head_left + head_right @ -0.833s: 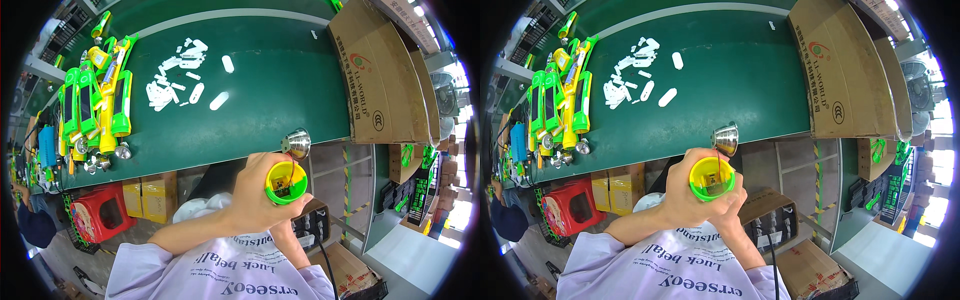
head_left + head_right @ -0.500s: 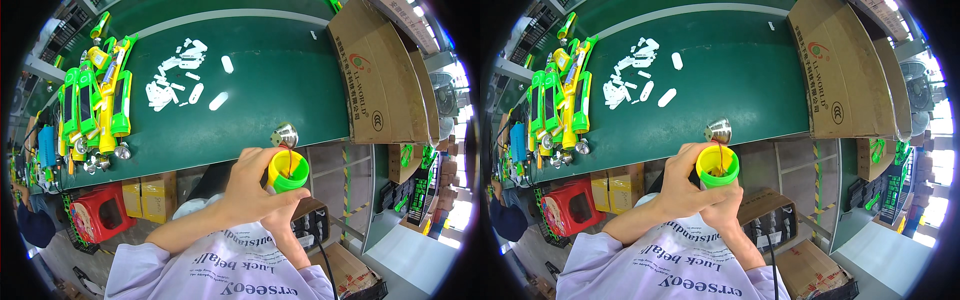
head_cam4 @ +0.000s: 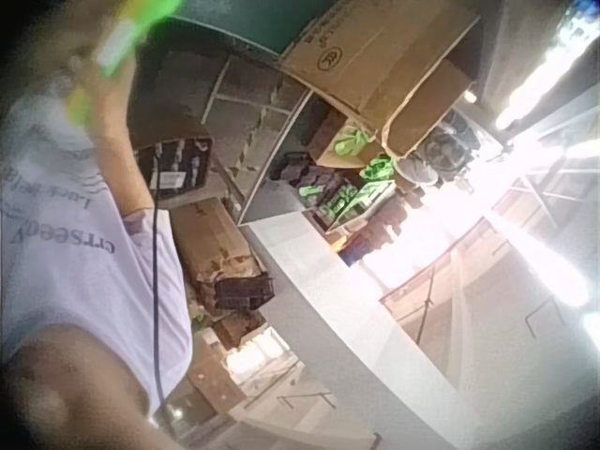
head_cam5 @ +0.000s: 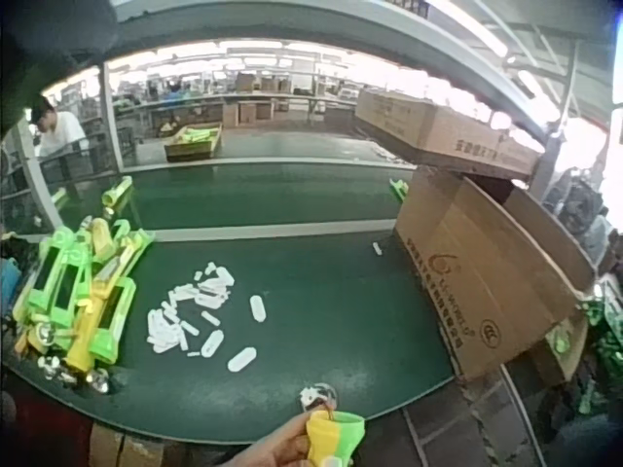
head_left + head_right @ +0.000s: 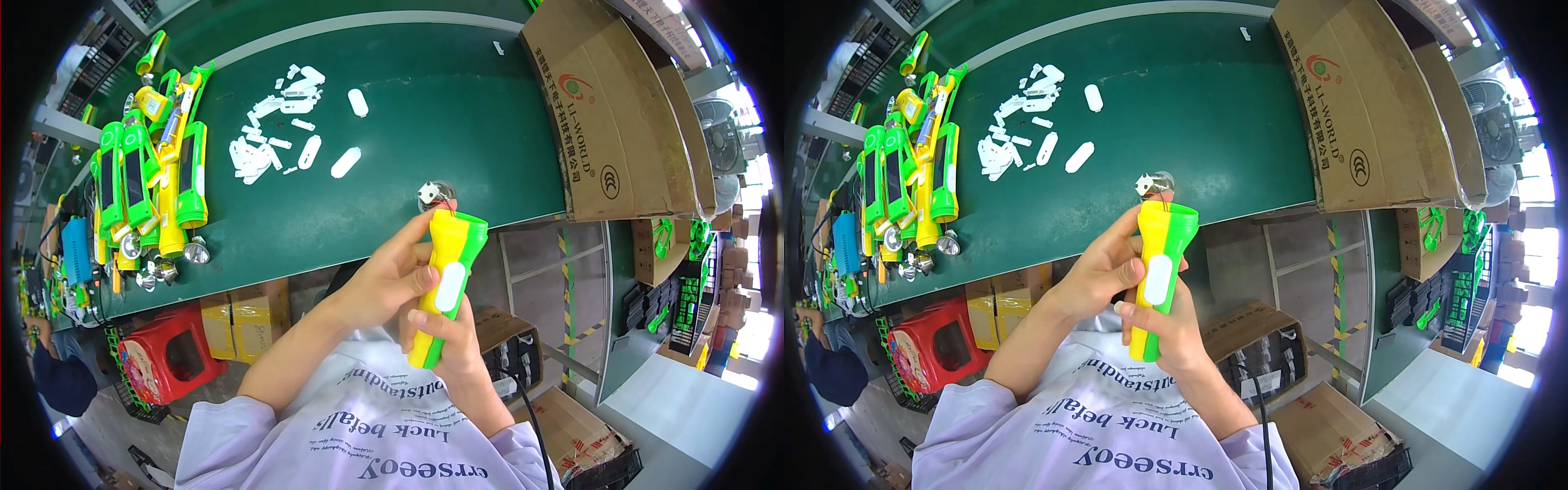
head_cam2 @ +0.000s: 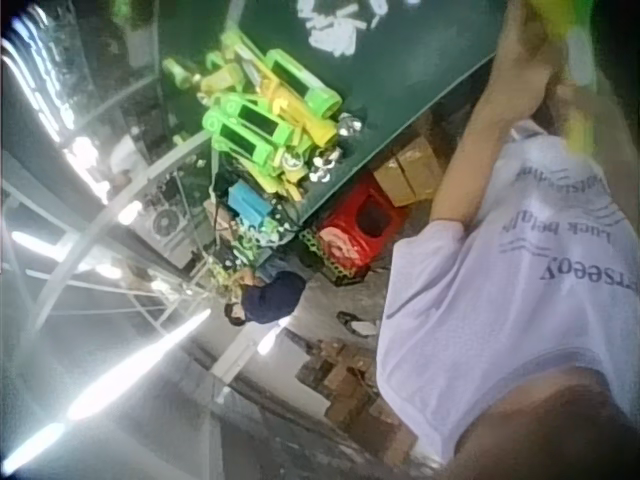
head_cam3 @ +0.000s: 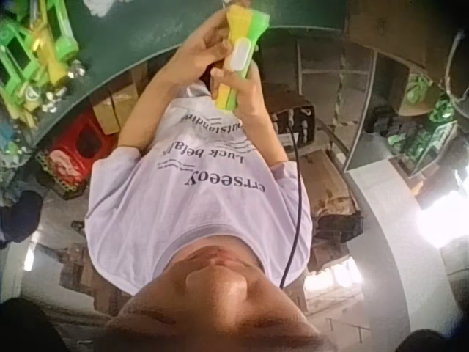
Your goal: The person assembles flashlights by taking casing components from a conveyor belt, joining the housing halves together, attaching a plastic panel and a reflector head onto each flashlight body, and placing the assembled flashlights back onto the conveyor belt.
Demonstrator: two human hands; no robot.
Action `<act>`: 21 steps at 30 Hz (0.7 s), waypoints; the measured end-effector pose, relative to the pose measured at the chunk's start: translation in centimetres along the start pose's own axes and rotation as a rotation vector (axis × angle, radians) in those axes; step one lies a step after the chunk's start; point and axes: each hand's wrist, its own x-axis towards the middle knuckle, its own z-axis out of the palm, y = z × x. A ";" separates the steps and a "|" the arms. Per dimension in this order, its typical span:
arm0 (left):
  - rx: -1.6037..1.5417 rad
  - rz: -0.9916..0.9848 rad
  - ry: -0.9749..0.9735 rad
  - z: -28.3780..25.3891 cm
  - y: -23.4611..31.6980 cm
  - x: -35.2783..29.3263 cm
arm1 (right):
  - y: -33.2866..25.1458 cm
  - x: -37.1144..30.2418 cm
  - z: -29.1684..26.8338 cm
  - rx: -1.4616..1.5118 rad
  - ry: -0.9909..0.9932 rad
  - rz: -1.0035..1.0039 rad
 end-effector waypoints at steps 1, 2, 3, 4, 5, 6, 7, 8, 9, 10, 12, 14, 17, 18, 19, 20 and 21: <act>-0.041 -0.035 0.023 -0.4 -0.3 0.0 | 0.3 0.1 0.0 0.057 -0.018 -0.014; -0.081 -0.070 0.045 -0.6 -0.5 0.0 | 0.5 0.1 0.3 0.057 -0.018 -0.016; -0.080 -0.070 0.043 -0.6 -0.4 0.0 | 0.6 0.1 0.7 0.072 -0.010 -0.043; -0.109 -0.071 0.040 -0.6 -0.4 0.1 | 0.6 0.0 0.9 0.088 -0.002 -0.069; -0.139 -0.074 0.037 -0.6 -0.4 0.0 | 0.4 0.0 1.1 0.090 -0.001 -0.071; -0.138 -0.077 0.036 -0.5 -0.5 0.1 | 0.2 -0.1 1.2 0.039 -0.016 -0.072; -0.172 -0.053 0.035 -0.3 -0.5 0.1 | 0.1 -0.1 1.2 -0.012 -0.031 -0.072; -0.205 -0.028 0.037 -0.1 -0.4 0.2 | 0.0 -0.2 0.9 -0.009 -0.031 -0.072; -0.204 -0.030 0.037 0.1 -0.3 0.2 | 0.0 -0.2 0.6 -0.039 -0.047 -0.041; -0.196 -0.012 0.043 0.3 -0.3 0.2 | 0.0 -0.3 0.3 -0.069 -0.062 -0.009; -0.188 0.003 0.045 0.4 -0.3 0.2 | -0.2 -0.5 0.4 -0.067 -0.032 -0.003; -0.159 -0.037 0.044 0.7 -0.3 0.1 | -0.1 -0.5 0.4 -0.063 -0.001 0.002; -0.105 -0.089 0.015 0.4 0.3 0.1 | 0.1 -0.5 0.4 -0.002 0.018 -0.008; -0.104 -0.091 0.014 0.5 0.5 0.2 | 0.0 -0.4 0.5 -0.016 0.026 0.002; -0.083 -0.077 0.017 0.6 0.6 0.1 | 0.0 -0.4 0.5 -0.030 0.033 0.012; -0.061 -0.062 0.021 0.6 0.7 0.1 | -0.1 -0.4 0.6 -0.028 0.032 0.011; -0.058 -0.062 0.022 0.7 0.8 0.0 | -0.2 -0.5 0.8 -0.049 0.037 -0.005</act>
